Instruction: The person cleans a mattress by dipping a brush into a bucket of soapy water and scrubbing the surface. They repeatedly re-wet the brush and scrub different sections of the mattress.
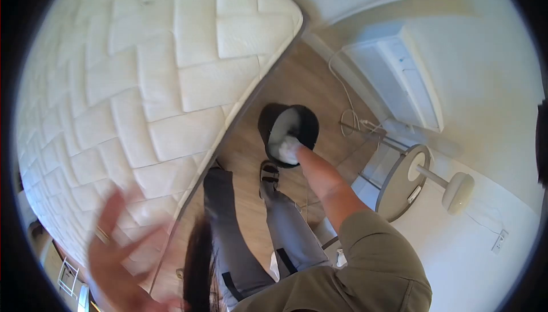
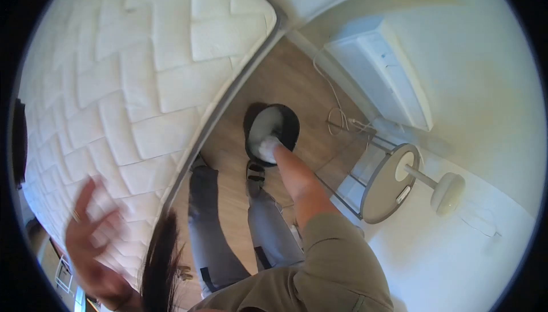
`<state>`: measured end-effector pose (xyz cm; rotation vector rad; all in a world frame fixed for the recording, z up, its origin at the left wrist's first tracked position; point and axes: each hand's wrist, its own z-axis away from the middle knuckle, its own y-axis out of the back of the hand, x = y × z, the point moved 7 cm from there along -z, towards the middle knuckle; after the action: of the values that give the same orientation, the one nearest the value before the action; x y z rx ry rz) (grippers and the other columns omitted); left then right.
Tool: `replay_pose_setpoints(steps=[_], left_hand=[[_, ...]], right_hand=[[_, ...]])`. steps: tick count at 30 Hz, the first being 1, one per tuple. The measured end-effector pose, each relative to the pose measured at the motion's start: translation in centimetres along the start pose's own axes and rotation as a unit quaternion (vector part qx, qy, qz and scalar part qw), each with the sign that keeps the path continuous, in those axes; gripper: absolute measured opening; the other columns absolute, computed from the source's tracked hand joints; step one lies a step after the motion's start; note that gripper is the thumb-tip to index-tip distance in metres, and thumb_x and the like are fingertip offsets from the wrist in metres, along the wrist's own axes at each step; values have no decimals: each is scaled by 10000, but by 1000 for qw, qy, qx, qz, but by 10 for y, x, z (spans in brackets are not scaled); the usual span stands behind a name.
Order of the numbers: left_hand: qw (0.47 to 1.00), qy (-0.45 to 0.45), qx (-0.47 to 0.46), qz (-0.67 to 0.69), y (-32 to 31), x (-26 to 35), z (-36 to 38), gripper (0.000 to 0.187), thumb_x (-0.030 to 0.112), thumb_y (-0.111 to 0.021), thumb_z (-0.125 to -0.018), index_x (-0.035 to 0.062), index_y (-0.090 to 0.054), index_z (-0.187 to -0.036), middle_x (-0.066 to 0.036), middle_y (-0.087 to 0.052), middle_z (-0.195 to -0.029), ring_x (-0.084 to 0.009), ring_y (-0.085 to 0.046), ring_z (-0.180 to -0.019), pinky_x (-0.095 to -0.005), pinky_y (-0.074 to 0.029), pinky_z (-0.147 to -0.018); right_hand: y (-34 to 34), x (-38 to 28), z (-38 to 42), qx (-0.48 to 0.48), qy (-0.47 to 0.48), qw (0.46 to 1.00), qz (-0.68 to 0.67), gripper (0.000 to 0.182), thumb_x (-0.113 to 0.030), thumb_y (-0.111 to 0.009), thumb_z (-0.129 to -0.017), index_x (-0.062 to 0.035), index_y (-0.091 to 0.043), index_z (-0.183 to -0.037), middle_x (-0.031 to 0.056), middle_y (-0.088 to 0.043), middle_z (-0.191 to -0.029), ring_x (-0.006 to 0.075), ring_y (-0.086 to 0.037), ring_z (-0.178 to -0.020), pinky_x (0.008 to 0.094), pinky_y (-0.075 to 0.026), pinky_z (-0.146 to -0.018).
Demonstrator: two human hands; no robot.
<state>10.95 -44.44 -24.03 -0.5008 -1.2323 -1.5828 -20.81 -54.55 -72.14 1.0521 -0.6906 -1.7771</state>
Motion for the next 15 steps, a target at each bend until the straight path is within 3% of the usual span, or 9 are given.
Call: replay_pose_setpoints(steps=[1, 2, 4, 5, 6, 9, 10, 12, 15], left_hand=[[999, 4, -38, 38, -3, 31, 25, 655, 513, -573, -757, -26, -549, -1128, -209, -486, -1228, -345, -489, -1119, -420, -407, -925], [996, -13, -61, 70, 1, 57, 56, 646, 500, -579, -753, -19, -540, -1136, -199, -481, -1230, -333, -478, -1128, -420, -394, -933], [988, -72, -62, 126, 20, 102, 123, 631, 475, -591, -746, -4, -521, -1151, -179, -472, -1235, -309, -455, -1146, -420, -367, -950], [981, -111, -43, 154, 38, 122, 160, 625, 462, -597, -742, 4, -512, -1159, -169, -468, -1237, -296, -444, -1155, -420, -354, -958], [969, -161, -13, 188, 60, 139, 202, 620, 449, -603, -739, 12, -503, -1167, -160, -463, -1240, -284, -432, -1164, -420, -341, -966], [854, -402, 86, 318, 147, 196, 354, 614, 411, -622, -728, 34, -476, -1190, -130, -450, -1247, -248, -398, -1192, -420, -300, -990], [794, -494, 107, 338, 171, 214, 414, 615, 399, -628, -724, 42, -466, -1198, -120, -445, -1249, -236, -387, -1201, -420, -287, -998], [673, -652, 142, 319, 205, 232, 524, 619, 373, -640, -717, 57, -448, -1213, -100, -436, -1254, -212, -364, -1219, -420, -260, -1014], [503, -780, 225, 296, 258, 167, 588, 635, 335, -658, -706, 80, -421, -1236, -70, -423, -1260, -176, -330, -1246, -419, -220, -1038]], right_hand=[[10, -3, 8, 29, 5, 1000, -8, 229, -81, -490, -776, -108, -575, -565, 61, -484, -498, 244, -527, -488, 356, -466, -518], [-29, 37, 5, 35, -146, 972, -181, 201, -72, -499, -772, -103, -583, -591, 56, -496, -519, 234, -535, -496, 352, -462, -506], [-27, 76, 26, 268, -376, 673, -577, 150, -55, -518, -763, -92, -600, -643, 45, -521, -561, 213, -550, -512, 344, -456, -483], [6, 64, 55, 194, -385, 672, -601, 104, -84, -537, -764, -87, -598, -680, 39, -538, -597, 200, -551, -522, 343, -450, -478], [118, 19, 90, 116, -391, 672, -618, 70, -113, -556, -765, -83, -596, -717, 33, -555, -634, 186, -552, -531, 342, -444, -472], [241, -9, 128, 135, -391, 668, -619, 71, -171, -589, -760, -101, -593, -767, 39, -595, -683, 200, -568, -553, 369, -417, -461], [324, -35, 132, 68, -366, 853, -366, 79, -177, -547, -806, -113, -591, -821, 28, -614, -746, 204, -596, -649, 369, -442, -511], [289, 16, 92, 166, -144, 685, -695, 178, -171, -485, -857, -100, -568, -997, 36, -617, -894, 196, -598, -800, 375, -477, -642], [372, 20, 53, 269, -169, 794, -519, 358, -154, -459, -879, -69, -449, -1227, 82, -570, -1019, 211, -570, -886, 376, -464, -787]])
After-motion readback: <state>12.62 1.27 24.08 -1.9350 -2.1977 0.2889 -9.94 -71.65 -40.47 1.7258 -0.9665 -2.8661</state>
